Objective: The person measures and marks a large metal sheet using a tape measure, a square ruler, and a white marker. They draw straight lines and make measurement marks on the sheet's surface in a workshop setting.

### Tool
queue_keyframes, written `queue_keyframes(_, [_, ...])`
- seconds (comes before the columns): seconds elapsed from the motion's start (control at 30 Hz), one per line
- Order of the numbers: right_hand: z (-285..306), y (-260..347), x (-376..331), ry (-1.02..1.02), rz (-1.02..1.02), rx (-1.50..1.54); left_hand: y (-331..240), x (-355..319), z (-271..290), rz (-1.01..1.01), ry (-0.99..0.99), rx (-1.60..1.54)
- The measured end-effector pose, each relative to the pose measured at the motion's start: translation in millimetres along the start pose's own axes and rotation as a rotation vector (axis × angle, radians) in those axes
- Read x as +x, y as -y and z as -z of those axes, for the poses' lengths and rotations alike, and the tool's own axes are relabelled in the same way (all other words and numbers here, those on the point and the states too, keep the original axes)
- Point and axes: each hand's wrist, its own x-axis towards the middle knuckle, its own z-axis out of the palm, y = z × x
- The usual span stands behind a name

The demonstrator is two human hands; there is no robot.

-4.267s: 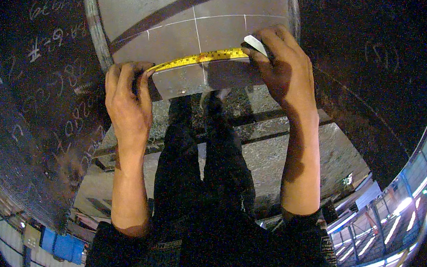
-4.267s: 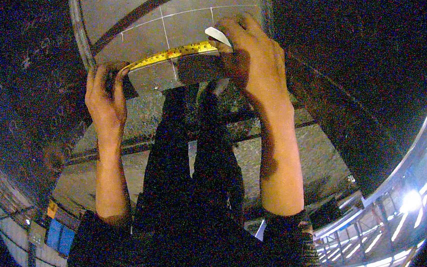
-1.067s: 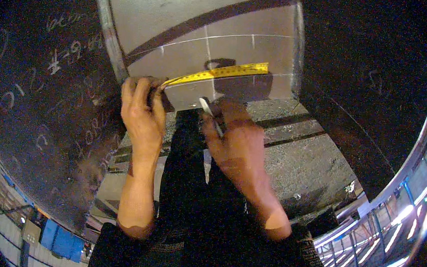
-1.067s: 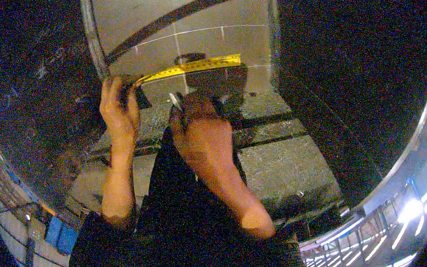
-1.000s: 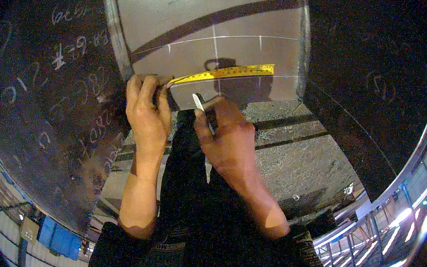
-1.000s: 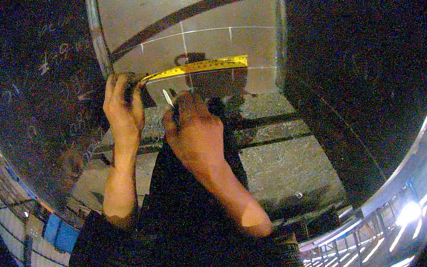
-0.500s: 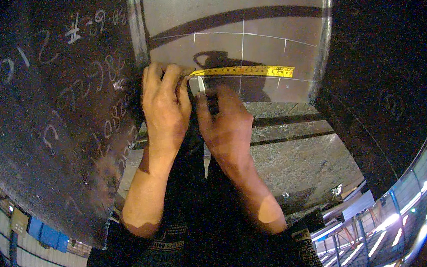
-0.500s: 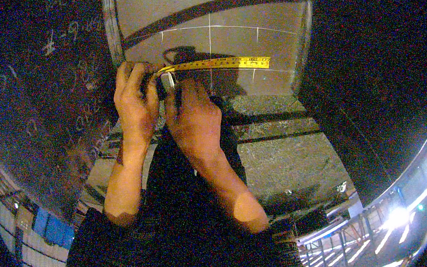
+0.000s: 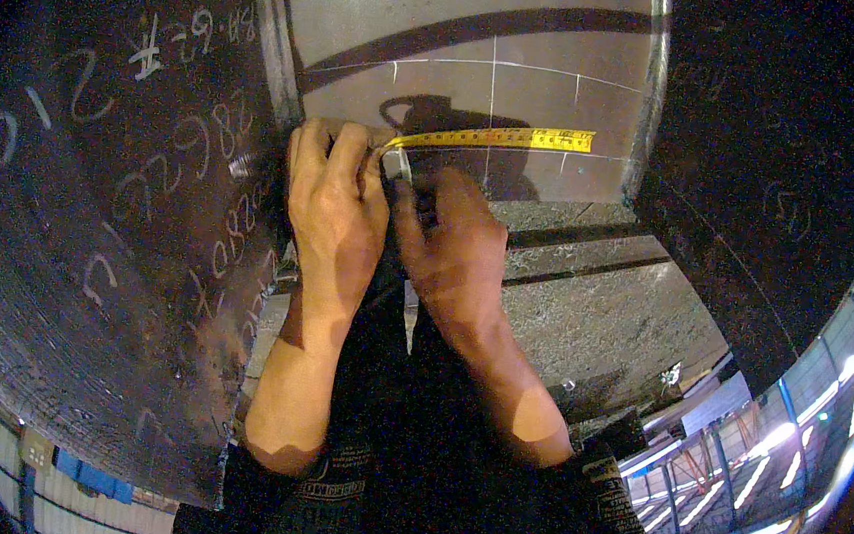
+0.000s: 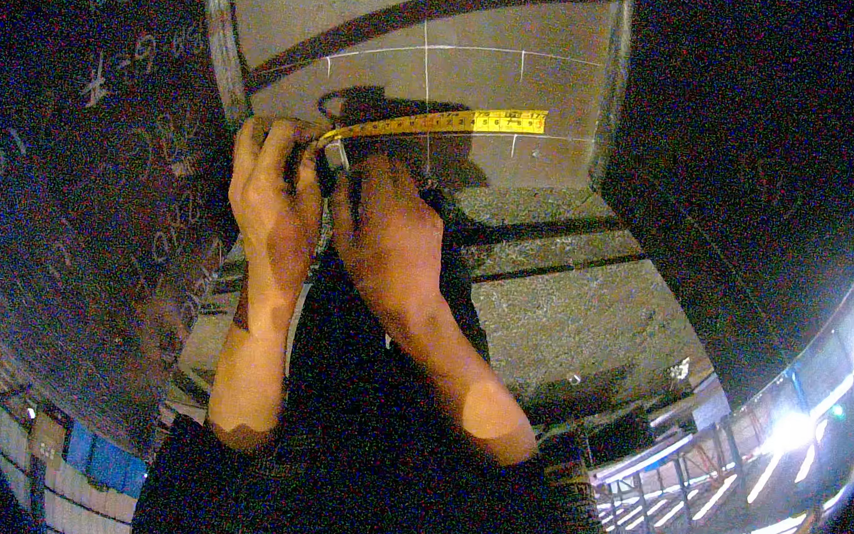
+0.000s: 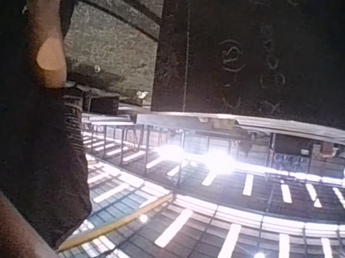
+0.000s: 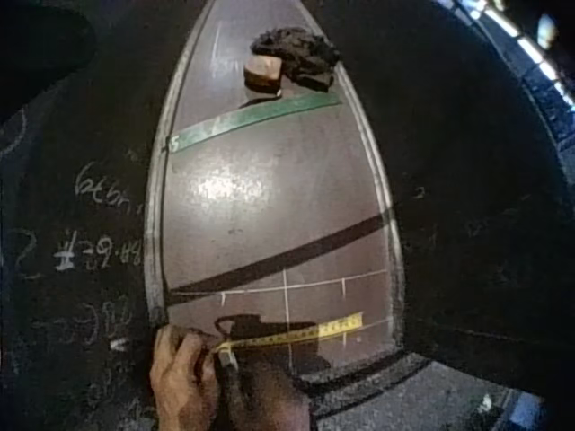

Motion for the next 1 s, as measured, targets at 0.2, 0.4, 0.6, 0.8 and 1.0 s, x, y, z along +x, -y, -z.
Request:
queue_keyframes(0.2, [11.5, 13.8, 3.5, 0.042, 0.081, -0.043, 1.0, 1.9, -0.7, 0.032, -0.005, -0.028])
queue_keyframes(0.4, [90.0, 20.8, -18.4, 0.476, 0.069, -0.422, 4.1, -0.9, -8.2, -0.023, -0.074, -0.053])
queue_keyframes(0.6, [75.0, -10.3, -45.9, 0.446, 0.24, -0.446, 6.6, -1.9, -12.5, -0.039, -0.051, -0.025])
queue_keyframes(0.8, [75.2, -61.6, -80.4, 0.661, 0.324, -0.616, 4.1, -72.5, -12.4, -0.075, 0.095, -0.094])
queue_keyframes(1.0, [77.0, -152.5, -133.6, 0.737, -0.171, -0.086, 30.6, -156.2, 2.1, 0.19, 0.429, -0.117])
